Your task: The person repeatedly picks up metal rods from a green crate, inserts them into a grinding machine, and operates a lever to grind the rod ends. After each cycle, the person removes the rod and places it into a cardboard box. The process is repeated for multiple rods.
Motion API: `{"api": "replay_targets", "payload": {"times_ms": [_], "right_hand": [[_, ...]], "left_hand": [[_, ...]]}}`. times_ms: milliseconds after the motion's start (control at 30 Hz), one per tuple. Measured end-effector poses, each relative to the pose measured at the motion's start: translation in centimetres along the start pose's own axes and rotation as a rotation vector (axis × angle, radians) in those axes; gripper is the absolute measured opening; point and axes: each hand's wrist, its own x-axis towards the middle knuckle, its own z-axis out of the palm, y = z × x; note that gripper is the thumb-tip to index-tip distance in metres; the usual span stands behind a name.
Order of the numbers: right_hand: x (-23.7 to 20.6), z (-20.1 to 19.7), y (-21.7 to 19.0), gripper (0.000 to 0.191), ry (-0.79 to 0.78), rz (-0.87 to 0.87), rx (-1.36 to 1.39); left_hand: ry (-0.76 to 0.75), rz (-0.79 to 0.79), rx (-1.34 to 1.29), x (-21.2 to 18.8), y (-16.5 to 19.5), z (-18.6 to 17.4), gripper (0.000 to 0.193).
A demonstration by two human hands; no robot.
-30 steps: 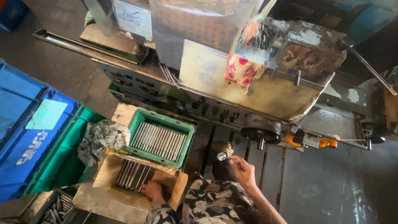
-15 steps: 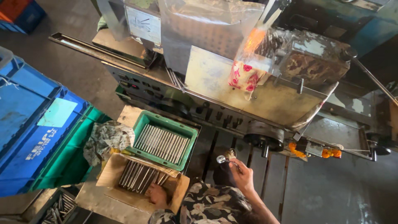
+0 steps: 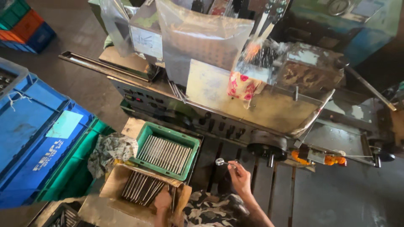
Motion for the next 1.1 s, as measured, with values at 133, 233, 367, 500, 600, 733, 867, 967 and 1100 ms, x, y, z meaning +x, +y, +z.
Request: {"api": "replay_targets", "payload": {"times_ms": [133,233,367,500,600,733,867,967,1100], "right_hand": [[1.1,0.8,-0.9,0.019,-0.018,-0.01,0.072],[2.5,1.4,-2.2,0.02,-0.014,-0.057,0.094],[4.6,2.2,-4.1,0.021,-0.008,-0.02,0.234],[5.8,1.4,-5.3,0.022,0.006,0.052,0.375],[6.2,0.0,-5.7,0.023,-0.003,-0.045,0.346],[6.2,-1.2,-6.1,0.022,0.036,-0.052,0.476],[6.2,-2.1,-5.9,0.022,0.028,0.05,0.633],[7.2,-4.1,-4.8,0.027,-0.214,0.561,0.852],[8.5,-6.3,-2.7,0.046,-0.748,0.904,1.035]], "left_hand": [[-0.056,0.234,-0.172,2.0,1.4,-3.6,0.039],[-0.233,0.203,-0.639,3.5,5.7,-4.1,0.039],[-0.372,0.446,-1.23,3.1,14.7,-2.5,0.042],[-0.578,0.572,-1.339,1.9,21.2,-2.6,0.052],[-0.853,0.41,-1.602,1.6,23.1,-3.2,0.049],[-0.84,0.506,-1.596,1.0,24.8,-2.5,0.044],[-0.282,0.752,-1.385,0.2,26.8,-2.4,0.036],[0.157,1.263,-0.913,0.7,26.4,-4.5,0.038],[0.145,1.609,-0.522,2.4,25.0,-7.5,0.039]]}}
